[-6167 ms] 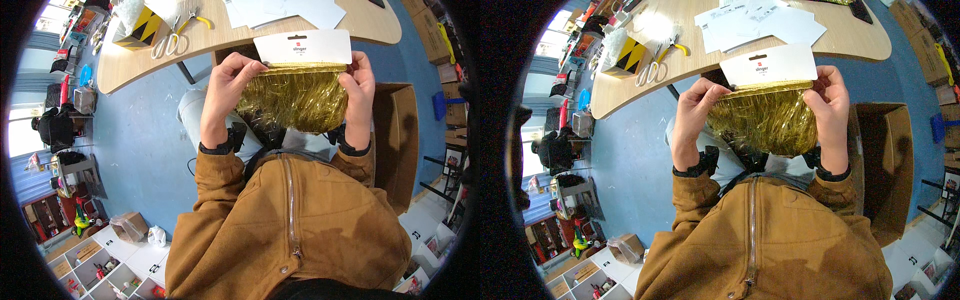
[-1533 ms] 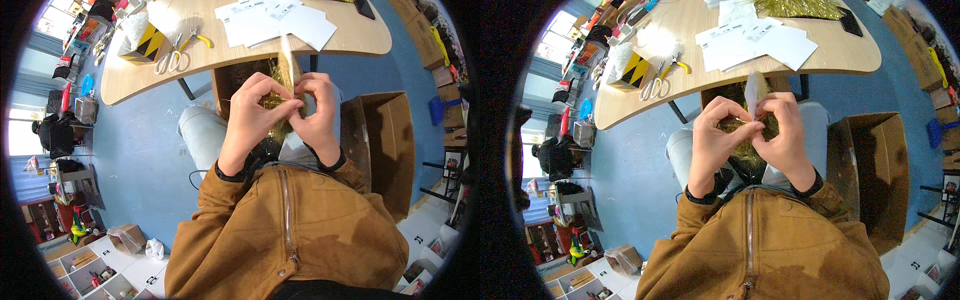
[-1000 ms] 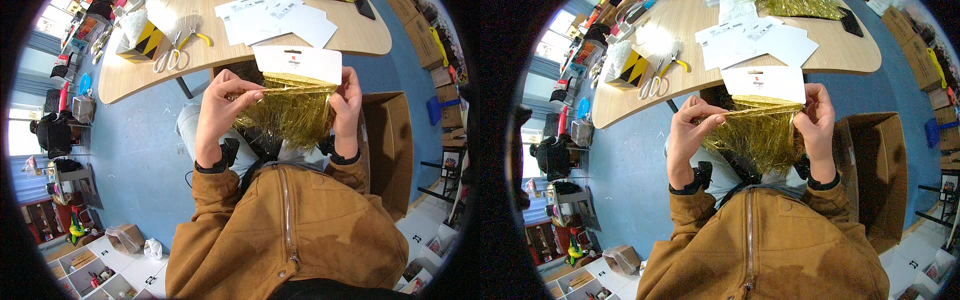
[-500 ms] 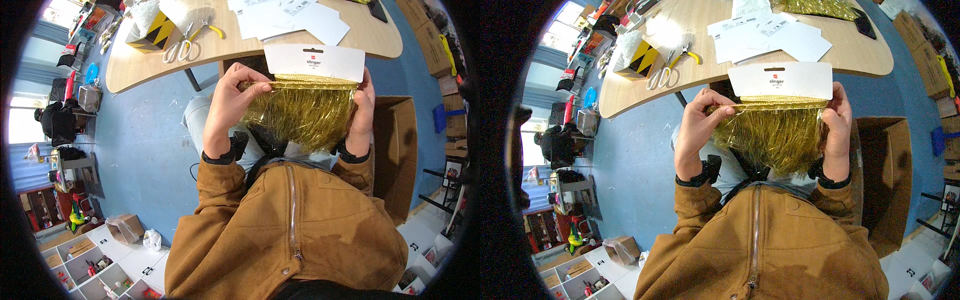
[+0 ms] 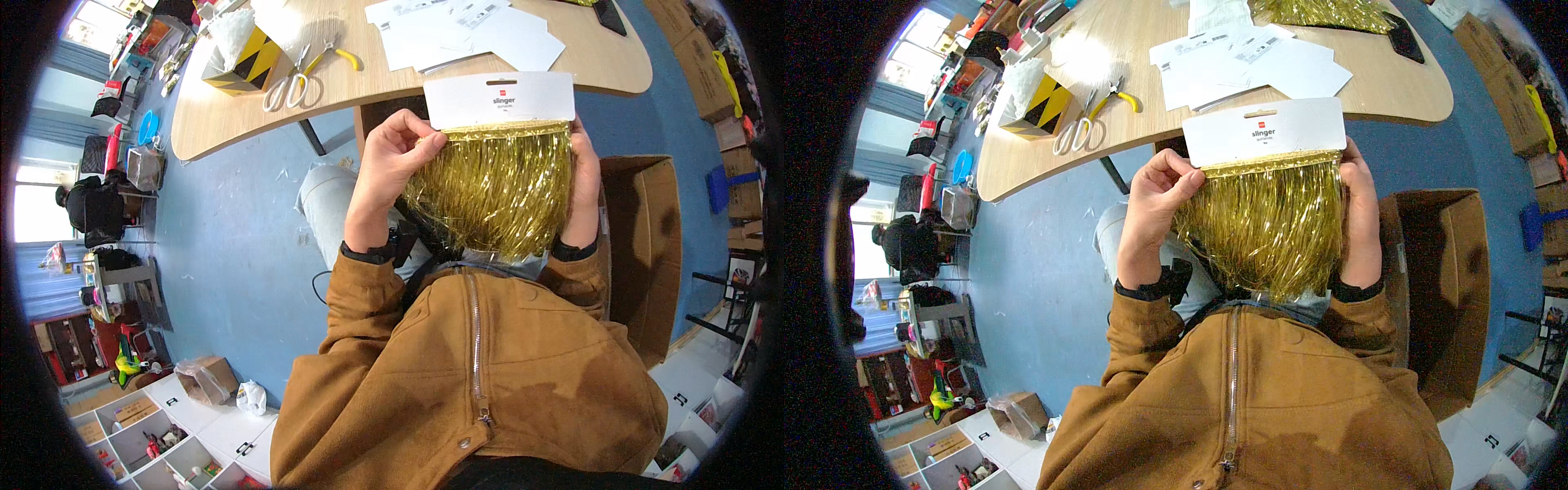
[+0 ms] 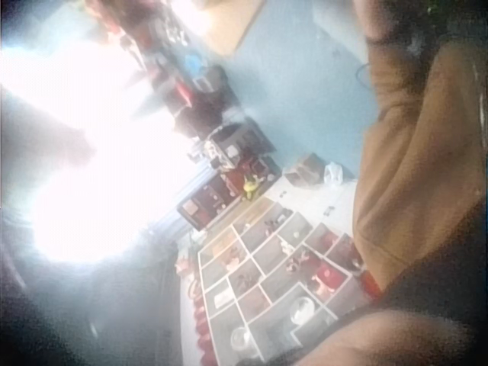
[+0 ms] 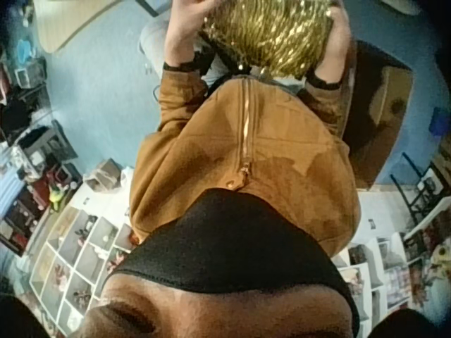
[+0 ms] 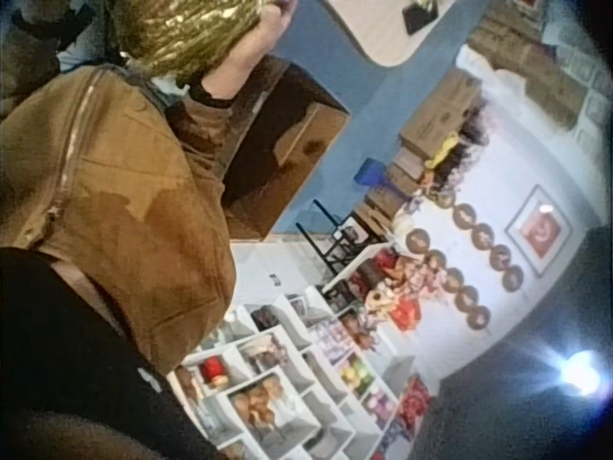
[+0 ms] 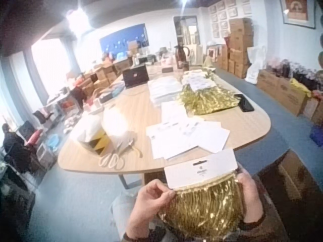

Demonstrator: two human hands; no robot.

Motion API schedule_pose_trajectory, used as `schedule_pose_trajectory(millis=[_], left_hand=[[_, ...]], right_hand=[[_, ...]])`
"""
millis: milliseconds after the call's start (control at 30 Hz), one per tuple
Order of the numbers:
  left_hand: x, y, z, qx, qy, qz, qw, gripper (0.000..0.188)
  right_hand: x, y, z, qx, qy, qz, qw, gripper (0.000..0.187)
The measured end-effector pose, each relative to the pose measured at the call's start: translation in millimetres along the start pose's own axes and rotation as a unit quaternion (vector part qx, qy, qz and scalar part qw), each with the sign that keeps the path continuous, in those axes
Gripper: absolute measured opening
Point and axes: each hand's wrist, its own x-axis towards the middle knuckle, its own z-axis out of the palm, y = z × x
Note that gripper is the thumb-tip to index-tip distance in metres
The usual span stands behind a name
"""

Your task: The person attaches a gold tinsel garland to a white cardboard header card by hand. They repeatedly fold the tinsel over the card edge, align it, and press it into place while holding the card steady.

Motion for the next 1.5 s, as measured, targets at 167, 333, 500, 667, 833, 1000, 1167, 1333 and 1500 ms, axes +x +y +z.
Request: schedule_pose_trajectory(millis=[167, 333, 500, 667, 833, 1000, 1167, 1333, 1500], left_hand=[[0.5, -1.6, 5.5, -0.026, 0.072, -0.015, 0.997, 0.014], [0.7, -0.8, 12.5, -0.029, 0.128, 0.001, 0.991, 0.014], [0.2, -1.4, 9.7, -0.03, 0.163, 0.021, 0.986, 0.013], [-2.1, -1.1, -1.5, -0.021, 0.182, 0.032, 0.983, 0.011], [-1.5, -2.7, -2.5, -0.028, 0.188, 0.049, 0.981, 0.012], [0.1, 0.6, 7.0, -0.031, 0.185, 0.045, 0.981, 0.011], [-2.5, 3.4, 7.4, -0.027, 0.193, 0.055, 0.979, 0.011], [-2.1, 0.3, -2.0, -0.008, 0.205, 0.05, 0.977, 0.011], [-2.3, 2.1, 5.9, -0.006, 0.2, 0.054, 0.978, 0.011]], right_hand=[[9.6, 0.1, 0.8, -0.15, 0.052, -0.046, 0.986, 0.033], [2.6, 2.6, 25.0, -0.581, -0.04, -0.369, 0.725, 0.048], [-27.8, 8.2, 64.9, -0.678, -0.234, -0.199, 0.668, 0.066], [-41.6, -38.0, 52.9, -0.449, -0.518, 0.073, 0.724, 0.063], [-31.6, -64.2, 45.9, -0.364, -0.477, 0.062, 0.797, 0.033], [-10.8, -20.4, 72.3, -0.573, -0.148, -0.213, 0.777, 0.049], [-19.6, 10.4, 85.0, -0.645, -0.298, -0.241, 0.661, 0.072], [-34.1, -25.3, 64.9, -0.479, -0.497, 0.065, 0.72, 0.051], [-30.4, -41.1, 65.2, -0.444, -0.246, 0.053, 0.86, 0.017]])
